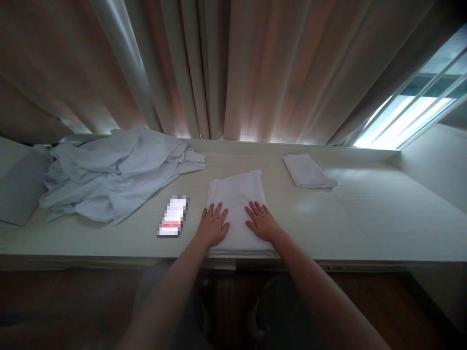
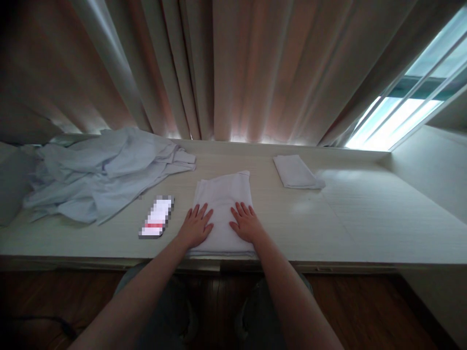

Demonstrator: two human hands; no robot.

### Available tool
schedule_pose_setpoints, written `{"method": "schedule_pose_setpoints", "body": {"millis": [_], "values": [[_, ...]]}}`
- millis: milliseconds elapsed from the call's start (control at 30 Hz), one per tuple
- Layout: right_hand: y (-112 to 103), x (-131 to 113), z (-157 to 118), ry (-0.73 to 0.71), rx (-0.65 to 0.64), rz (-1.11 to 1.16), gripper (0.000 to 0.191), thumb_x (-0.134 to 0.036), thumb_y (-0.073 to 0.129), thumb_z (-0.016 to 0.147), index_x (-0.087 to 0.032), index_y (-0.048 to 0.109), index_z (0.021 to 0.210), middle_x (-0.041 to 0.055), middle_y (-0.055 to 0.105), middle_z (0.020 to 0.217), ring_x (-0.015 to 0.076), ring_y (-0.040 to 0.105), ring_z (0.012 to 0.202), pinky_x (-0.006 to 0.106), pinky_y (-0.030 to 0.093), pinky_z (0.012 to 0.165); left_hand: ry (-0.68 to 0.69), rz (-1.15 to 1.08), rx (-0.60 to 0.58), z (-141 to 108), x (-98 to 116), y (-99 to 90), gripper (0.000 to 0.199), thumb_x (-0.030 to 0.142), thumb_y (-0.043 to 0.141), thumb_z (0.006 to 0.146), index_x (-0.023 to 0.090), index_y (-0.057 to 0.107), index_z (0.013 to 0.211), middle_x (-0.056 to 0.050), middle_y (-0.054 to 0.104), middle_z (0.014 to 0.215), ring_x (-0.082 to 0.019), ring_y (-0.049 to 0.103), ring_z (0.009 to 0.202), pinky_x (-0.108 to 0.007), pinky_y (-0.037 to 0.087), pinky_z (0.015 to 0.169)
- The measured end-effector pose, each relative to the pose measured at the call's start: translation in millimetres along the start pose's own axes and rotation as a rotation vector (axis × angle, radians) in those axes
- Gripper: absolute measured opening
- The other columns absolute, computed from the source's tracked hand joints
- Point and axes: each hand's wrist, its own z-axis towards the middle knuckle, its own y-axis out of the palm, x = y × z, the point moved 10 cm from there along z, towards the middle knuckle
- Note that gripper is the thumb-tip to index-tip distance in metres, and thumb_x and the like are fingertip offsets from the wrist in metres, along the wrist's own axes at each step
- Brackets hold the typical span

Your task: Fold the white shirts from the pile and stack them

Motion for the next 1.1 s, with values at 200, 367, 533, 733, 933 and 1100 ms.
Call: {"method": "schedule_pose_setpoints", "body": {"millis": [200,367,533,733,933,1100], "values": [[2,1,0,0.005,-0.005,0.010,0.057,-0.048,0.028,0.087,-0.020,0.026,0.137,0.0068,0.014,0.145,0.0264,0.009,0.132,0.046,0.011,0.105,0.012,-0.025,0.029,0,0,-0.5,0.053,0.047,0.031,0.085,0.026,0.032,0.133,-0.004,0.020,0.145,-0.029,0.013,0.132,-0.048,0.007,0.105],[0,-2,0,0.004,0.015,0.000,0.056,-0.046,0.027,0.088,-0.020,0.027,0.137,0.0076,0.015,0.145,0.0262,0.009,0.132,0.046,0.011,0.105,0.007,-0.010,0.071,-3,1,-5.8,0.051,0.045,0.033,0.084,0.023,0.037,0.130,-0.006,0.024,0.143,-0.029,0.012,0.132,-0.049,0.004,0.105],[-7,-4,-4,0.023,-0.014,0.009,0.057,-0.046,0.028,0.088,-0.015,0.031,0.135,0.0119,0.018,0.144,0.0274,0.010,0.132,0.046,0.013,0.104,0.050,0.019,0.074,-7,8,-18.2,0.048,0.041,0.035,0.084,0.019,0.044,0.125,-0.010,0.030,0.140,-0.028,0.012,0.132,-0.048,0.001,0.106],[-14,-24,-27,-0.091,-0.080,0.073,0.058,-0.048,0.026,0.088,-0.018,0.025,0.138,0.0100,0.016,0.144,0.0260,0.010,0.132,0.045,0.013,0.105,0.246,-0.004,-0.028,-27,24,-15.8,0.054,0.049,0.031,0.084,0.025,0.033,0.132,-0.008,0.025,0.143,-0.025,0.012,0.132,-0.046,0.005,0.106],[-9,-36,-44,-0.063,-0.075,0.071,0.058,-0.049,0.031,0.086,-0.021,0.028,0.136,0.0081,0.013,0.145,0.0270,0.008,0.132,0.047,0.009,0.105,0.221,0.001,-0.063,-46,24,1.6,0.053,0.049,0.028,0.086,0.029,0.028,0.134,-0.005,0.021,0.145,-0.024,0.006,0.133,-0.047,0.003,0.105],[-10,-43,-53,-0.063,-0.087,0.099,0.060,-0.051,0.032,0.086,-0.020,0.029,0.136,0.0089,0.014,0.144,0.0275,0.010,0.132,0.048,0.012,0.104,0.203,-0.017,-0.094,-57,29,2.4,0.054,0.050,0.031,0.084,0.028,0.030,0.134,-0.006,0.023,0.144,-0.026,0.009,0.133,-0.049,0.007,0.105]]}}
